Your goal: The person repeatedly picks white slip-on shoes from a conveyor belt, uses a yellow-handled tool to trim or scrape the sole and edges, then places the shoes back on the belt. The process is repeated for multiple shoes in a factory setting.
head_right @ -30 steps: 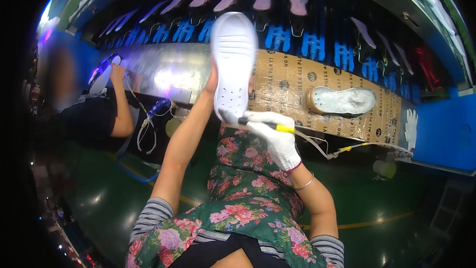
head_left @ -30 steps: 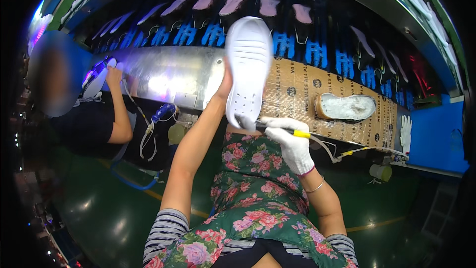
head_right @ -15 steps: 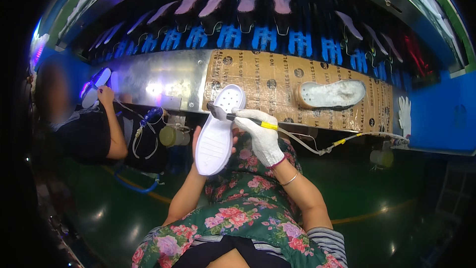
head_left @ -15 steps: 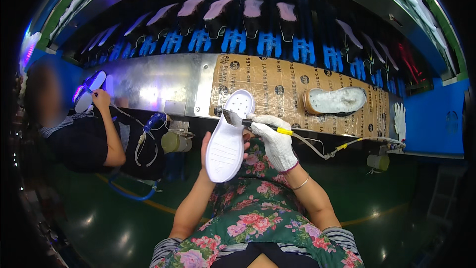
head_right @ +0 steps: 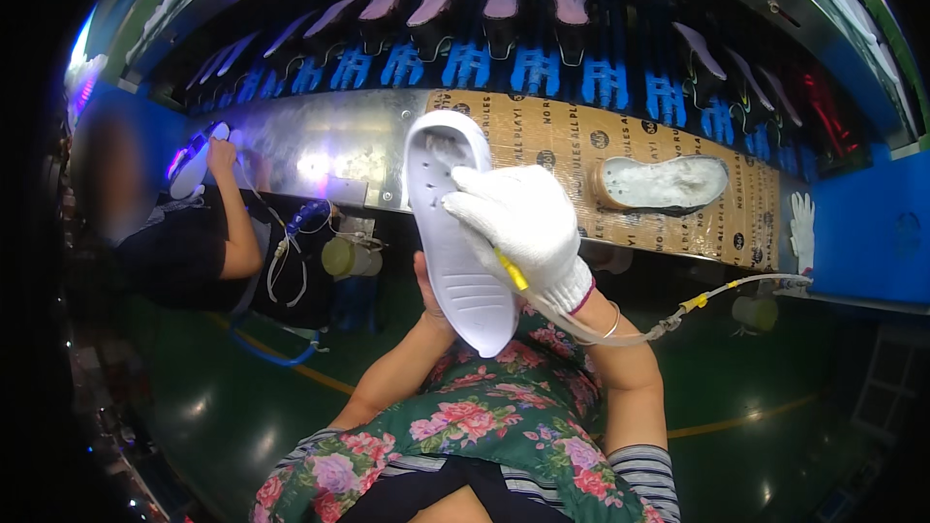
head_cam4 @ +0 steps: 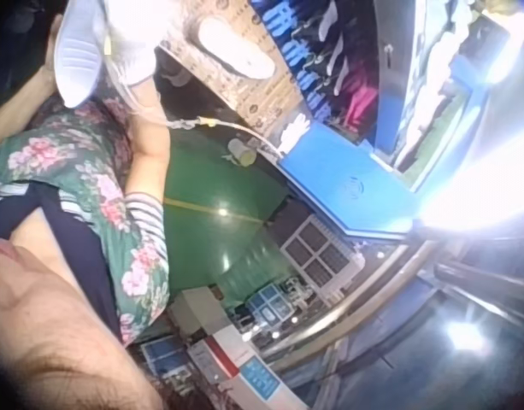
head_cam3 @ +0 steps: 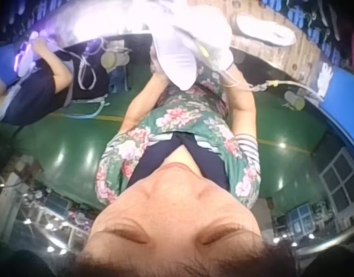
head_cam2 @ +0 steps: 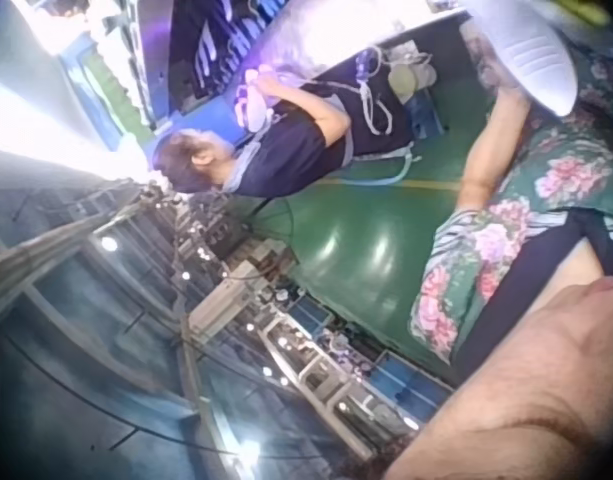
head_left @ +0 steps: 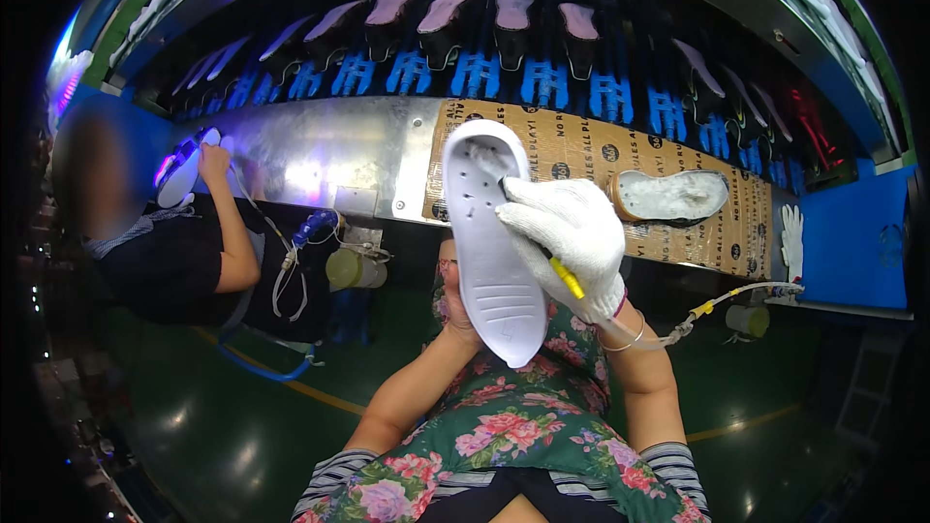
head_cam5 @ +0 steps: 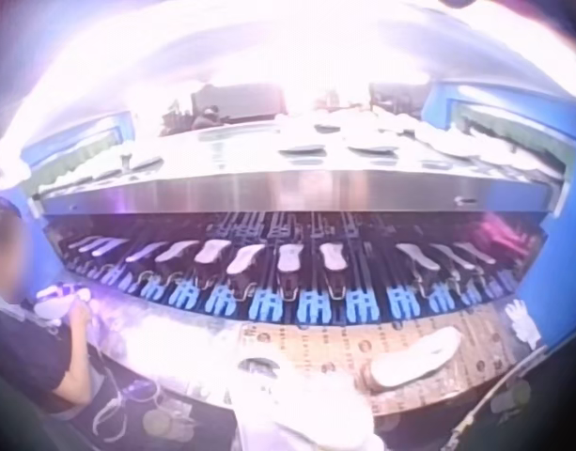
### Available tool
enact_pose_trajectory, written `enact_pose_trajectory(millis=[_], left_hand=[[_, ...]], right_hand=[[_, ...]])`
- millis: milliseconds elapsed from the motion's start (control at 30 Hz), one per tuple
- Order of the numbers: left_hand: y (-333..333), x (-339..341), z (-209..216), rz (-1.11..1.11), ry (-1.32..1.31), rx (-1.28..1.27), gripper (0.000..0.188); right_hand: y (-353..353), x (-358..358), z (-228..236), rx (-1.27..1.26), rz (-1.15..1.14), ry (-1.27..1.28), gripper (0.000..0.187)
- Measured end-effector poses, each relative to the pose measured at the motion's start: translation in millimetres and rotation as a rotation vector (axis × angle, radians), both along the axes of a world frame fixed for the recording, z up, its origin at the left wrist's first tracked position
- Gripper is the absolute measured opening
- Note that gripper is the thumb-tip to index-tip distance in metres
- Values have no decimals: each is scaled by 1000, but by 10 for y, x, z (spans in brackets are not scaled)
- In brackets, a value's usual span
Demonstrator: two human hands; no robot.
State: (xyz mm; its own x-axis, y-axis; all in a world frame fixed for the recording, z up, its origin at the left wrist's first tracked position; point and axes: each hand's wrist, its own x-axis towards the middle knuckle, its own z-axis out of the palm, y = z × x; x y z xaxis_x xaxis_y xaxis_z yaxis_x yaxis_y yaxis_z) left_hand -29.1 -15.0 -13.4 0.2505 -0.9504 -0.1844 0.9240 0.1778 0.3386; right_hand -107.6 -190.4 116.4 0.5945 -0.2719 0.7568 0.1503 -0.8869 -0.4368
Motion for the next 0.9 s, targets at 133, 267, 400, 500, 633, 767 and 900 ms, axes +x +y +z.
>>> enact_pose_trajectory(millis=[133, 267, 400, 500, 633, 767, 900], left_hand=[[35, 12, -116, -4, -81, 106, 109], [45, 35, -377, 34, 149, 83, 105], [-18, 117, -233, 128, -43, 73, 103], [-28, 215, -460, 160, -47, 101, 98], [-139, 299, -400, 264, 81, -4, 96], [-281, 375, -153, 207, 148, -383, 94], [-351, 486, -153, 77, 43, -276, 108]], right_hand=[[95, 41, -2, -113, 18, 5, 40], [258, -22, -121, 105, 192, 79, 33], [165, -6, -226, 316, 61, -24, 34], [254, 84, -299, 76, 58, -26, 36], [312, 47, -323, 280, 316, -7, 31], [214, 88, -369, 248, 86, -87, 27], [468, 93, -396, 230, 268, -36, 23]])
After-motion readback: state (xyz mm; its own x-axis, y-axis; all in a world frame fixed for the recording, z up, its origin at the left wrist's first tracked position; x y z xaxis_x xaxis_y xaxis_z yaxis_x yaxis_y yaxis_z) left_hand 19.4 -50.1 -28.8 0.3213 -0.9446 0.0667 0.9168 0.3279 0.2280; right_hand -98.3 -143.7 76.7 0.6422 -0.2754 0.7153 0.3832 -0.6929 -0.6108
